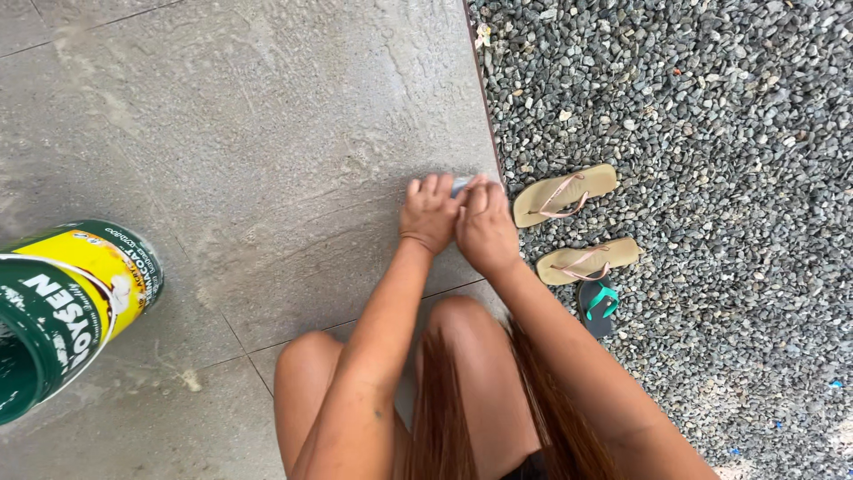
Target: The person sands a concrete floor by hand using a gray sanding block, dipping it into a bucket of water and scrubbing the floor surface repeatedly.
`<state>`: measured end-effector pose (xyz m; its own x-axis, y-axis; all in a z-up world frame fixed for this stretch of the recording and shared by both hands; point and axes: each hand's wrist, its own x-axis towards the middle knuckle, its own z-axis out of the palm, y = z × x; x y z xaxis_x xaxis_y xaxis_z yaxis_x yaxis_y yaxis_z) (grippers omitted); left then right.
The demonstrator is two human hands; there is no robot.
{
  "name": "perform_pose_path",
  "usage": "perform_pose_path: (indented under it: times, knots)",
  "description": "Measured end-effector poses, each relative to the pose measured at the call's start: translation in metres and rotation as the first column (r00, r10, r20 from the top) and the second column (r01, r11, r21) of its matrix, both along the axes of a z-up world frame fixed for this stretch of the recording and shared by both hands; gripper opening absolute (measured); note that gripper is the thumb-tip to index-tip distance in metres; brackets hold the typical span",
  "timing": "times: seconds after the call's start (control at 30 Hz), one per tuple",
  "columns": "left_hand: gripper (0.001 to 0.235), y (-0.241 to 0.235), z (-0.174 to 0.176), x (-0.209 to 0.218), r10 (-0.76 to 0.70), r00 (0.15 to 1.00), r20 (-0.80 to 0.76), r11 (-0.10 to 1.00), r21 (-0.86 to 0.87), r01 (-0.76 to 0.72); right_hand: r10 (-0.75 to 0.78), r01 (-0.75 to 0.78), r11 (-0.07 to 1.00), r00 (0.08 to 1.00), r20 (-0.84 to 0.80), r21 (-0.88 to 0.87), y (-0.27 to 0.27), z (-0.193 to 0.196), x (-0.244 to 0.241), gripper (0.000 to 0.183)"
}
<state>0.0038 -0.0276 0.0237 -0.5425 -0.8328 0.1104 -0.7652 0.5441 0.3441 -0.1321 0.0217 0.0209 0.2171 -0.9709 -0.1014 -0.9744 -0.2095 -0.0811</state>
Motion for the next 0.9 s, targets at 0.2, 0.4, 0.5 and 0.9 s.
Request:
perform_pose_path:
  times: [0.2, 0.4, 0.5, 0.9]
  knots:
    - [0.048, 0.003, -0.017, -0.039, -0.024, 0.999, -0.029, 0.998, -0.055, 0.023, -0.093, 0.089, 0.995, 0.989, 0.111, 0.038, 0.001, 0.016, -0.032, 0.059]
    - [0.063, 0.014, -0.029, -0.024, -0.016, 0.997, -0.077, 1.0, -0.022, 0.014, 0.022, -0.019, 1.0, 0.99, 0.142, -0.021, 0.005, 0.019, -0.029, 0.078]
    - [0.067, 0.004, -0.03, -0.006, -0.059, 0.996, -0.073, 0.998, 0.034, 0.062, 0.103, -0.106, 0.994, 0.989, 0.108, 0.022, -0.006, 0.031, -0.019, 0.076]
    - [0.059, -0.168, -0.036, 0.066, -0.041, 0.997, 0.066, 0.998, -0.05, 0.044, 0.165, -0.188, 0.945, 0.981, -0.105, -0.267, -0.19, -0.003, 0.042, 0.033]
